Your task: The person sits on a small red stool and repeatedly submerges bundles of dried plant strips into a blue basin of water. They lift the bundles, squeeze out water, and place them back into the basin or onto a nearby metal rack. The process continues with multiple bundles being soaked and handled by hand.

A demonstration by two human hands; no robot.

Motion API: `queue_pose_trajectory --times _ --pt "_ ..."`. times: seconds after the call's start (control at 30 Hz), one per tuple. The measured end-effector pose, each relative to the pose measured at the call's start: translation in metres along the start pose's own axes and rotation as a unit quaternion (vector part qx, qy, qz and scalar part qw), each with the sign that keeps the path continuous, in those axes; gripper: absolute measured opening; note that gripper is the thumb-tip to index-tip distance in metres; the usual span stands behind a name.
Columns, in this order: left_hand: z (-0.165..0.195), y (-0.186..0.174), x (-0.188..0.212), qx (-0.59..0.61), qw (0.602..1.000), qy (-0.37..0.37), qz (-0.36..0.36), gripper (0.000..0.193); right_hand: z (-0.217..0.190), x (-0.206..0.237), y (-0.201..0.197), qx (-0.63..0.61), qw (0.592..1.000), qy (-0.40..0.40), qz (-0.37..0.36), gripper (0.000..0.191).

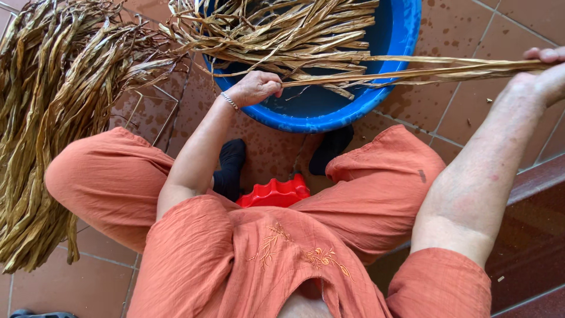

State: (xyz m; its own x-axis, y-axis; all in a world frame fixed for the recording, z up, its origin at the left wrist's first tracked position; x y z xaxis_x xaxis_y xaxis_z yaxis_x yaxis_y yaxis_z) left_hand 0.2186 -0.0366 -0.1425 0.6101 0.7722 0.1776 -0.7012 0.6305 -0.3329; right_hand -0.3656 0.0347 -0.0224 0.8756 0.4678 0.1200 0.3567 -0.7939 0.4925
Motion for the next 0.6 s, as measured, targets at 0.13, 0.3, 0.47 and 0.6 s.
queue_pose_trajectory --times 0.13,0.3,0.47,0.6 --pt "-0.01 0.022 -0.017 -0.333 0.942 -0.047 -0.001 0.024 0.018 0.057 0.032 0.168 0.978 0.052 -0.108 0.025" --pt "0.013 0.065 -0.059 -0.369 0.927 0.017 0.063 0.018 0.013 0.136 0.085 0.195 0.932 0.097 -0.291 0.025" --pt "0.035 0.114 -0.086 -0.386 0.912 0.103 0.091 0.021 0.007 0.153 0.098 0.224 0.933 0.102 -0.261 0.026" --pt "0.033 0.128 -0.083 -0.459 0.873 0.106 0.123 0.016 0.016 0.138 0.087 0.216 0.943 0.08 -0.242 0.024"
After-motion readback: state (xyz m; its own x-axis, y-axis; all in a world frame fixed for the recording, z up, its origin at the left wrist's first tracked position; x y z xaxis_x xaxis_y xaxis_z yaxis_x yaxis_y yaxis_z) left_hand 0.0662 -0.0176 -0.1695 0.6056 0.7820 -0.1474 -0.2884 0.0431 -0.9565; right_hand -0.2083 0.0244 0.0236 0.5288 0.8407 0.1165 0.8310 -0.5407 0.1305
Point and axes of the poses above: each hand's wrist, its own x-axis away from the middle knuckle, its own y-axis out of the palm, z = x × y, the point moved 2 cm from there along -x, towards the middle knuckle, and after that the axes turned 10 degrees about z, right-handed, at the moved point
